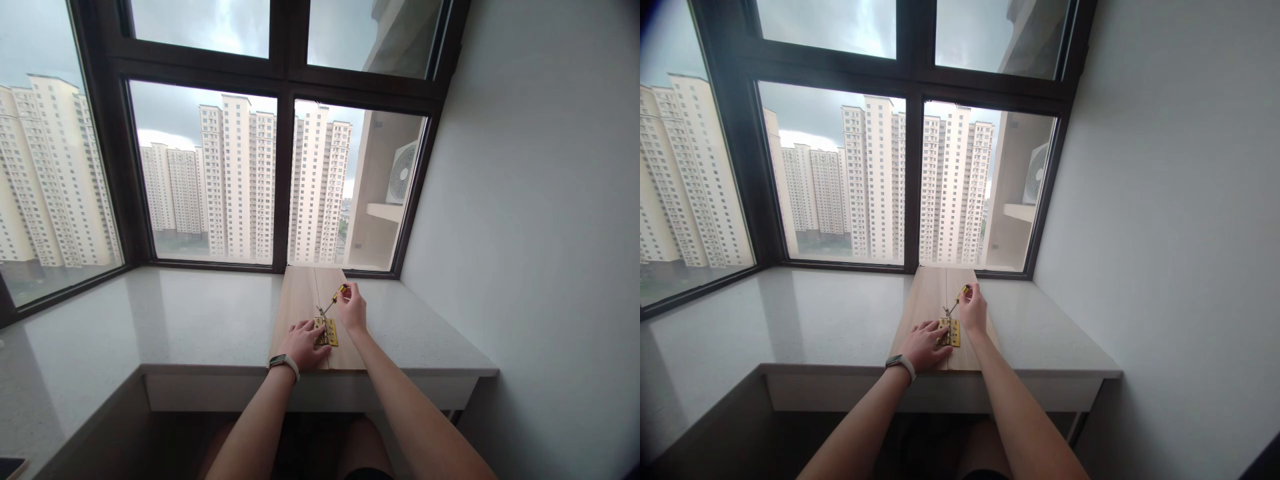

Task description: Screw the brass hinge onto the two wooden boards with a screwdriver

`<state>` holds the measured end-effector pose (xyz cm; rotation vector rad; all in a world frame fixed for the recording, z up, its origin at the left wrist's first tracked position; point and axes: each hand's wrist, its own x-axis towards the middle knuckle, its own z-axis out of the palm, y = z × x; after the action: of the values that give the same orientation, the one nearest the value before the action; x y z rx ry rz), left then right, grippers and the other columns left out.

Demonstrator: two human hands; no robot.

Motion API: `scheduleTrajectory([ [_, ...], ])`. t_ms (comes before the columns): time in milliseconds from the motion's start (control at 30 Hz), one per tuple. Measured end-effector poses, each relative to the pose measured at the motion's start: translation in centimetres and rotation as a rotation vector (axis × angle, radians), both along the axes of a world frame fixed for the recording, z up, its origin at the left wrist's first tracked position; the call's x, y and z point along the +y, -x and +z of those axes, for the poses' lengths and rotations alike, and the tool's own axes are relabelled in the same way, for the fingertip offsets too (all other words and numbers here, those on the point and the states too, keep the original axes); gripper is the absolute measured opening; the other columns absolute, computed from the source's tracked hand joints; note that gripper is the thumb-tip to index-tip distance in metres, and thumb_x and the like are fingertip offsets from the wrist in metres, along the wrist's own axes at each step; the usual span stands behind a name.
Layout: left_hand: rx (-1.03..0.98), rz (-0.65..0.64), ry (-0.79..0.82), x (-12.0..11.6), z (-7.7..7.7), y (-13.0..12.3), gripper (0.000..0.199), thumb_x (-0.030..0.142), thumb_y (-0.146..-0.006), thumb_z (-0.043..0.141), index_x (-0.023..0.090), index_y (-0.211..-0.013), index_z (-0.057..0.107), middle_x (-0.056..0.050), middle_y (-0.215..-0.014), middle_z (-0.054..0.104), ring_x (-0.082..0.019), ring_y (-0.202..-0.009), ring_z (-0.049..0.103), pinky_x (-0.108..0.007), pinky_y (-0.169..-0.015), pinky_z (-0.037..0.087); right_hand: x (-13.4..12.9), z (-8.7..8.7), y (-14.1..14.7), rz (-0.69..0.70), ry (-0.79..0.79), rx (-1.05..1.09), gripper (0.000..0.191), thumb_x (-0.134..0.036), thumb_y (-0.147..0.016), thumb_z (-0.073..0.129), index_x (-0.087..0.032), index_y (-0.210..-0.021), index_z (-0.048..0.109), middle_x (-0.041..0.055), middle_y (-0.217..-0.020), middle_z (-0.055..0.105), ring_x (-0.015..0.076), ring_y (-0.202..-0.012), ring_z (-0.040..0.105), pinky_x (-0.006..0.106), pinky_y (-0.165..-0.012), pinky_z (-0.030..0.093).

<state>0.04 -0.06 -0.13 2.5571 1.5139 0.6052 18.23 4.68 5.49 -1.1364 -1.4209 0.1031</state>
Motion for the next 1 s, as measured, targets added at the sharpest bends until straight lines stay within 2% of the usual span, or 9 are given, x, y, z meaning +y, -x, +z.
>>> scheduleTrajectory([
  [367,-0.020,0.006,-0.032,-0.9,0.6,-0.3,0.064,0.066,-0.089,0.052,0.037,-0.146,0.052,-0.003,-0.156,0.045,-0.034,-0.141,0.040,-0.052,-0.115,0.034,-0.2,-0.5,0.5,0.014,-0.023,-0.017,0.031,-0.048,-0.097,0.053,-0.021,-0.113,0.057,0.0115,-0.099,0.072,0.0244,-0.087,0.072,0.041,-0.078,0.063],
  [667,-0.057,0.017,-0.124,-1.0,0.1,-0.6,0.055,0.057,-0.092,0.053,0.033,-0.142,0.055,-0.006,-0.158,0.042,-0.033,-0.137,0.044,-0.050,-0.111,0.039,-0.4,0.0,0.9,0.035,-0.046,-0.029,0.031,-0.046,-0.098,0.051,-0.020,-0.115,0.056,0.0108,-0.101,0.070,0.0233,-0.092,0.071,0.041,-0.082,0.062],
  [1000,-0.069,0.032,-0.108,-1.1,0.2,-0.5,0.056,0.058,-0.093,0.052,0.033,-0.143,0.055,-0.006,-0.158,0.041,-0.034,-0.139,0.042,-0.051,-0.113,0.038,-0.3,0.9,1.1,0.038,-0.057,-0.063,0.032,-0.045,-0.099,0.050,-0.020,-0.118,0.055,0.0114,-0.103,0.071,0.0238,-0.091,0.071,0.042,-0.083,0.061],
])
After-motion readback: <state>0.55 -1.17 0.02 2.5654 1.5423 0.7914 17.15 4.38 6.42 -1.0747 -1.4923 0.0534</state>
